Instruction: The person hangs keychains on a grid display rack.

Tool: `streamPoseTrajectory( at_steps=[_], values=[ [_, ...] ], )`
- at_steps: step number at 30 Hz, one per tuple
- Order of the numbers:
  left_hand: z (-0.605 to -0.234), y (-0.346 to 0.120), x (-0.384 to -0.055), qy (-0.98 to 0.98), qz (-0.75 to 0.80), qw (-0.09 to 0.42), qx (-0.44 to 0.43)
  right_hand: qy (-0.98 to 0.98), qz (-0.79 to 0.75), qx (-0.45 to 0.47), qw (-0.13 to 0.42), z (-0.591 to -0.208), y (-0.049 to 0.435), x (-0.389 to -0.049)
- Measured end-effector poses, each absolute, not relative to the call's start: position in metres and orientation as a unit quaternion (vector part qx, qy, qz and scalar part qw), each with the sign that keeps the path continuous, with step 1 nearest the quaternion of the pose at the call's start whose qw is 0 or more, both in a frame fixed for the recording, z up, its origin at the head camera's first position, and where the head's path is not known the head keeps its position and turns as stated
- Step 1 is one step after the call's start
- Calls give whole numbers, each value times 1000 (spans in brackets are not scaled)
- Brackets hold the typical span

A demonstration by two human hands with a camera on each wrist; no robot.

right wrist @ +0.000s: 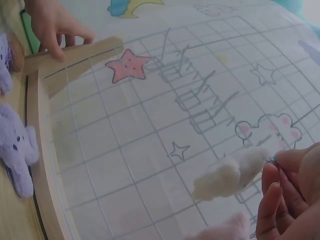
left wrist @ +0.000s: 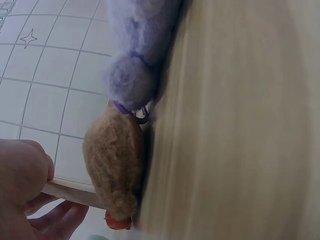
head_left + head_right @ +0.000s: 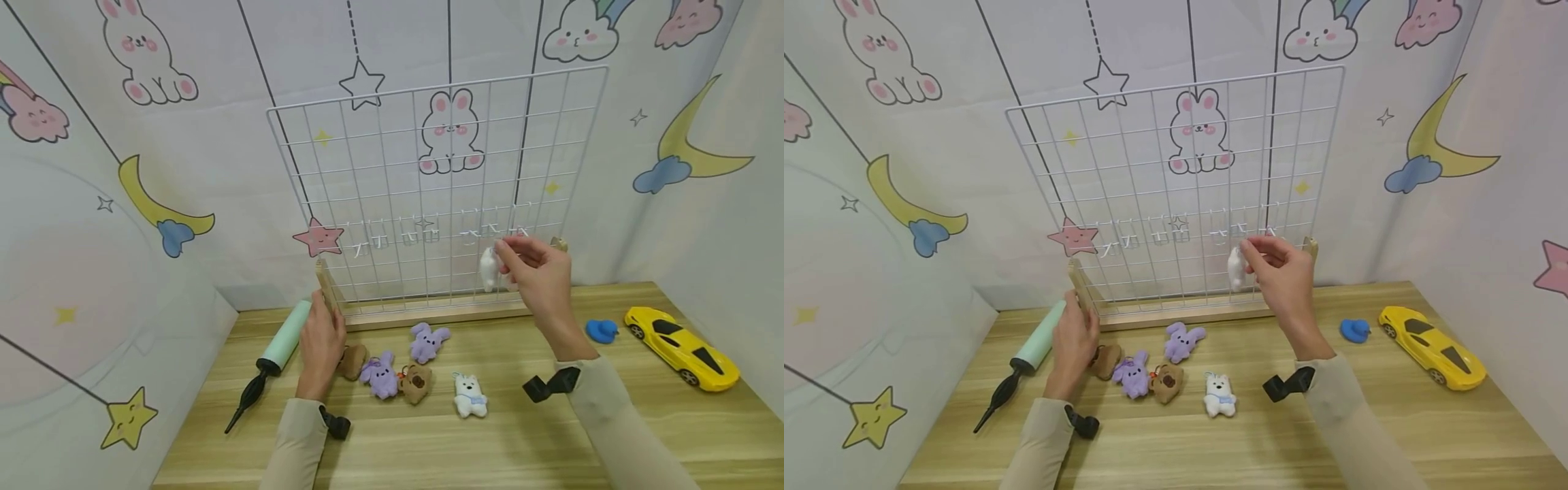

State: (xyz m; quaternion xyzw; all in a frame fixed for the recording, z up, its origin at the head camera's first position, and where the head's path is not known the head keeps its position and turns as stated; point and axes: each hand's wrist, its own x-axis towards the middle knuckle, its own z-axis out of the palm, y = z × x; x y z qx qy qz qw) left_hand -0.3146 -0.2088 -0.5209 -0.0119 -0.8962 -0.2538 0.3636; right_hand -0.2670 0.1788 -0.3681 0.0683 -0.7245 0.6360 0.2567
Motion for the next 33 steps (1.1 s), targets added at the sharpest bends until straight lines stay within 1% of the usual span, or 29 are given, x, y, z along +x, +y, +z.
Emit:
streamPoseTrajectory(
  at_steps=[2,9,14,17,22,23,25,27,33],
  values=[
    [-521,-209,-315,-897,-256,361,-9,-723,640,64,253,-368,178,-269],
    [-501,-200,-298,-898,-269,348,-7,-718,646,57,255,-370,174,-276],
    [-500,-200,-298,-902,-265,341,-5,-728,634,69,252,-376,173,-277],
    [-510,-205,-306,-901,-260,347,-7,-736,628,88,239,-383,173,-274],
    [-542,-219,-331,-902,-256,346,-7,-764,592,128,222,-402,176,-263],
    [-539,-218,-328,-902,-260,345,-9,-772,582,136,217,-407,176,-261],
    [-544,-219,-332,-902,-260,344,-9,-787,563,151,201,-417,178,-257],
    [-542,-219,-331,-901,-261,347,-12,-801,548,169,173,-427,181,-252],
    [-517,-209,-313,-894,-265,360,-15,-843,484,228,63,-457,189,-240]
  ],
)
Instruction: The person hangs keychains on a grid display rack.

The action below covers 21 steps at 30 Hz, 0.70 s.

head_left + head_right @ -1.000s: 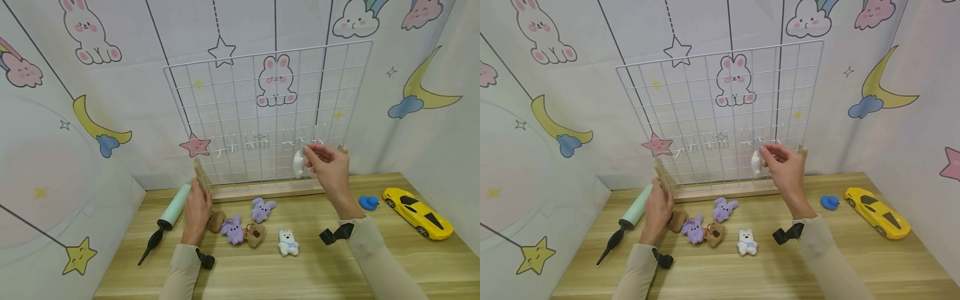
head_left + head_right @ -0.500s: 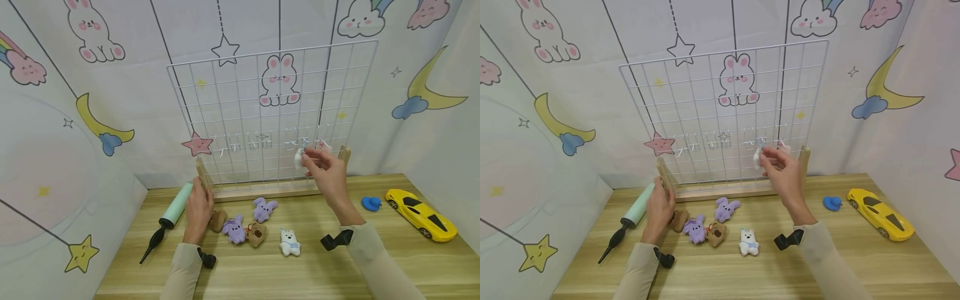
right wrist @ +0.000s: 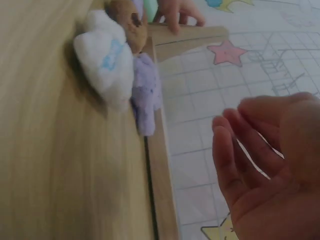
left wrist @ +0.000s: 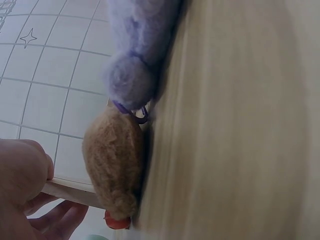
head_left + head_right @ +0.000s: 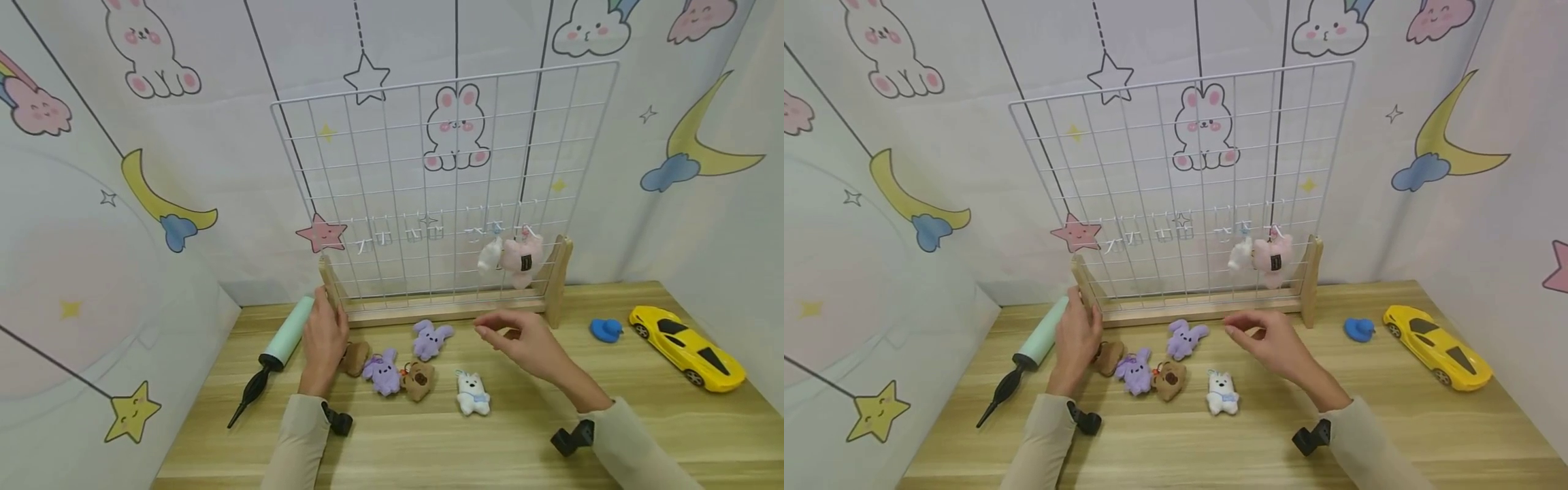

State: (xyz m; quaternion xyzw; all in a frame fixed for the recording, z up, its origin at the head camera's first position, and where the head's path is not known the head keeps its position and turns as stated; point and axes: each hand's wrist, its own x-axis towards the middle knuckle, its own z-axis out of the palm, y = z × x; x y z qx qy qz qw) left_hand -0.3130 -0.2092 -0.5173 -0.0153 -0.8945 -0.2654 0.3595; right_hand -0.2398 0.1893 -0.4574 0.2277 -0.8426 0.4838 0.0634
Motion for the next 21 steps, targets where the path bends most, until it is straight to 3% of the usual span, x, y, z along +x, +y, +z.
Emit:
streamPoseTrajectory(
  at_steps=[7,14,21],
  values=[
    [-534,-214,-326,-901,-242,359,-2,-851,449,272,-38,-489,190,-234],
    [-513,-206,-310,-897,-254,361,-7,-864,424,261,-68,-507,177,-233],
    [-500,-200,-300,-902,-265,340,-1,-881,395,239,-102,-499,181,-228]
  ],
)
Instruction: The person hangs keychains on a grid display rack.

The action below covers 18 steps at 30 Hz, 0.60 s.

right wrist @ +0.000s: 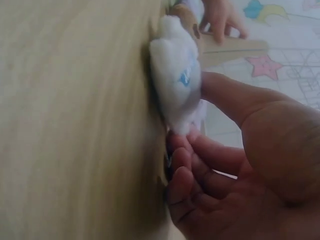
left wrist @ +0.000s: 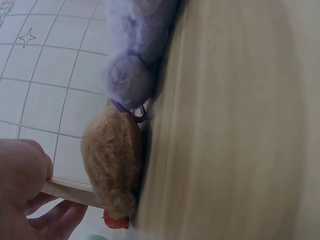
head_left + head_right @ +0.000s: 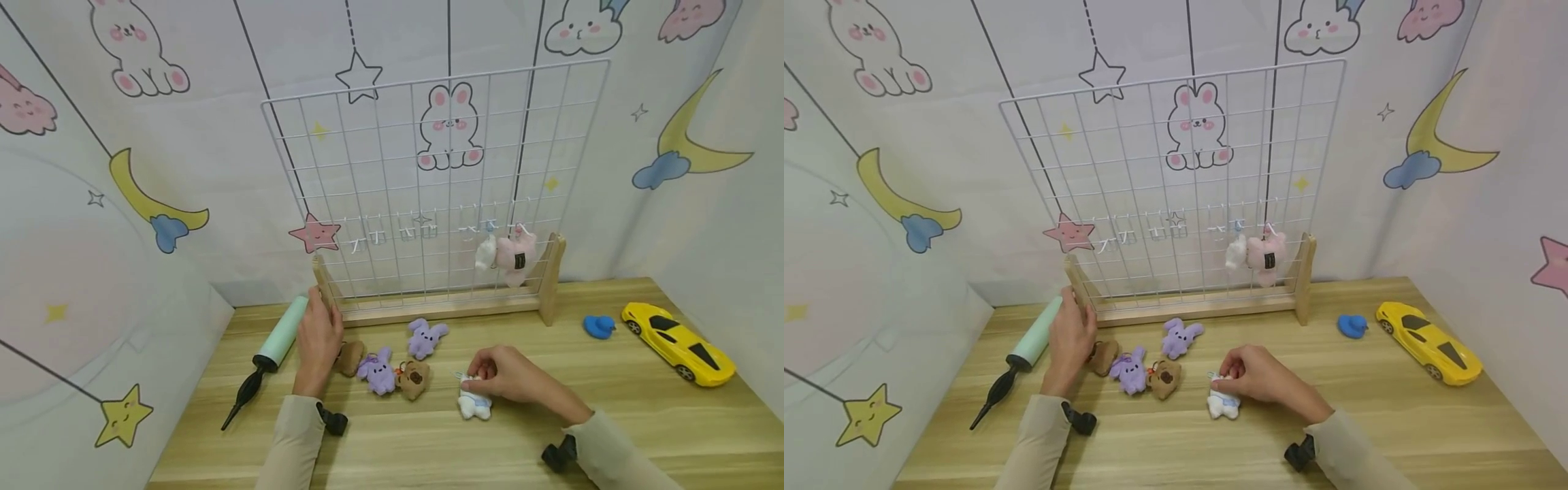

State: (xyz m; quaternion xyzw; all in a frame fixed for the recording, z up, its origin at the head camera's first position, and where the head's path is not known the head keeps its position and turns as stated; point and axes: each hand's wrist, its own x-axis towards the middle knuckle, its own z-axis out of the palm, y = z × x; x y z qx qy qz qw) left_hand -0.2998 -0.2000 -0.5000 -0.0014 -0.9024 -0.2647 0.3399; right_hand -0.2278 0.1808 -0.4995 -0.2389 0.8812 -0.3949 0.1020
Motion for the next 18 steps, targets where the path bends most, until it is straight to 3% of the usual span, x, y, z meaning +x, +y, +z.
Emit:
streamPoseTrajectory(
  at_steps=[6,18],
  values=[
    [-512,-205,-309,-901,-255,351,-1,874,-401,-235,145,-491,181,-224],
    [-521,-209,-316,-900,-263,348,-2,888,-377,-212,155,-483,175,-216]
  ],
)
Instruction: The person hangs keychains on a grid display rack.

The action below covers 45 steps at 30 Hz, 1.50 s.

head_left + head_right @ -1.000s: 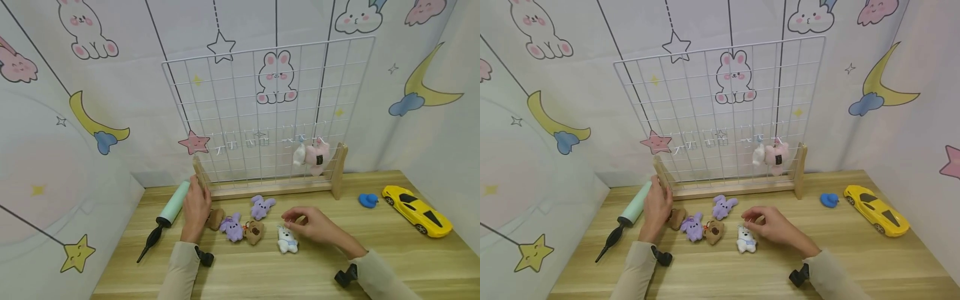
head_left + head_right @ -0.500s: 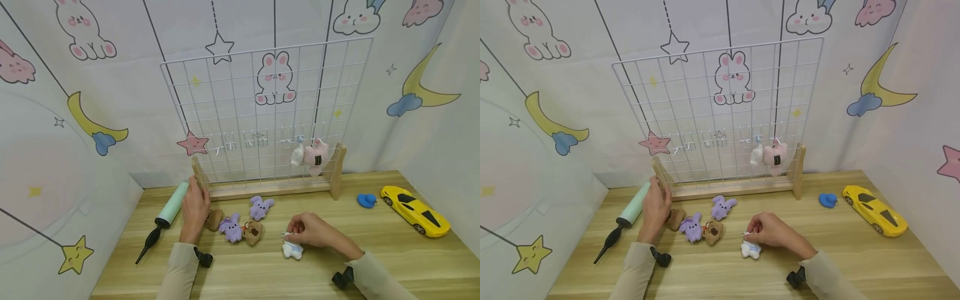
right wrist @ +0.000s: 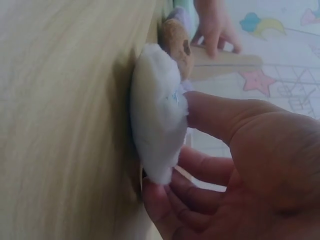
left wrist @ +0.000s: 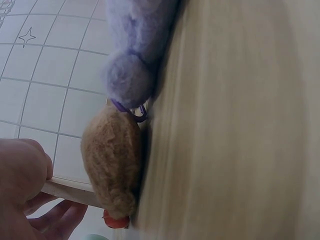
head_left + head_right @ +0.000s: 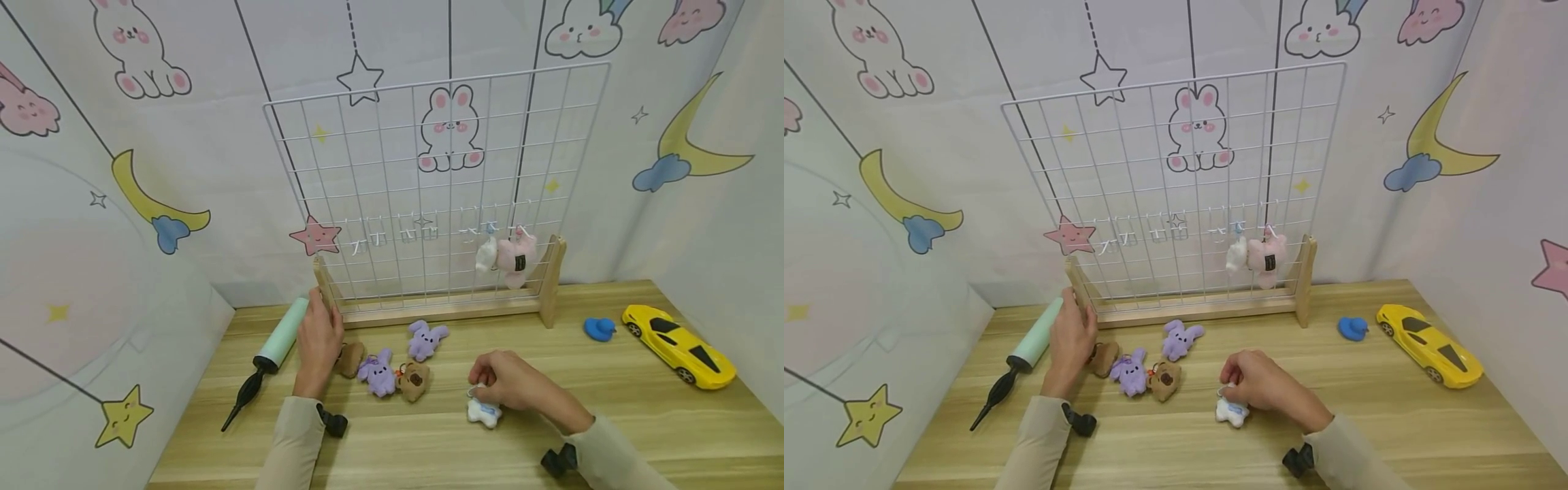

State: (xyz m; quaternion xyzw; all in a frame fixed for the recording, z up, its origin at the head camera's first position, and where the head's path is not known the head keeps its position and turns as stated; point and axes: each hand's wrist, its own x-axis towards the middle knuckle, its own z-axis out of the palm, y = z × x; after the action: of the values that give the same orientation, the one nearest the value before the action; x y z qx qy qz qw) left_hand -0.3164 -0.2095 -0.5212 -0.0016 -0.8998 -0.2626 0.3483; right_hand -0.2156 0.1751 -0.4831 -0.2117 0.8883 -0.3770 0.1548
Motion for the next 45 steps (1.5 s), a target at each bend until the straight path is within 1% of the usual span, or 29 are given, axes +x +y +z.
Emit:
streamPoseTrajectory(
  at_steps=[5,10,12,14,17,18,19,21,25,29,32,34,42,45],
  values=[
    [-544,-219,-335,-903,-266,337,0,908,-348,-194,127,-480,174,-212],
    [-536,-217,-328,-898,-260,355,-9,916,-334,-191,115,-479,176,-211],
    [-530,-214,-323,-896,-265,356,-11,916,-332,-195,115,-480,178,-212],
    [-534,-216,-326,-897,-261,357,-11,914,-331,-202,115,-479,179,-212],
    [-526,-212,-321,-900,-263,348,-9,913,-332,-208,114,-480,181,-213],
    [-530,-213,-324,-899,-257,353,-11,913,-332,-208,113,-481,181,-213],
    [-525,-211,-320,-900,-257,352,-11,915,-331,-205,110,-481,181,-213],
    [-510,-204,-308,-900,-259,350,-11,922,-322,-194,96,-482,180,-213],
    [-501,-200,-301,-899,-268,346,-12,935,-307,-168,54,-484,180,-217],
    [-506,-201,-305,-894,-269,357,-16,928,-331,-172,9,-486,182,-224],
    [-516,-205,-312,-894,-258,367,-16,911,-370,-182,-16,-484,185,-227],
    [-514,-205,-311,-894,-257,365,-17,900,-396,-182,-32,-481,186,-228],
    [-499,-198,-300,-905,-272,329,-4,862,-476,-157,-80,-461,190,-229],
    [-499,-199,-300,-903,-270,334,0,842,-506,-160,-96,-456,191,-231]
  ],
)
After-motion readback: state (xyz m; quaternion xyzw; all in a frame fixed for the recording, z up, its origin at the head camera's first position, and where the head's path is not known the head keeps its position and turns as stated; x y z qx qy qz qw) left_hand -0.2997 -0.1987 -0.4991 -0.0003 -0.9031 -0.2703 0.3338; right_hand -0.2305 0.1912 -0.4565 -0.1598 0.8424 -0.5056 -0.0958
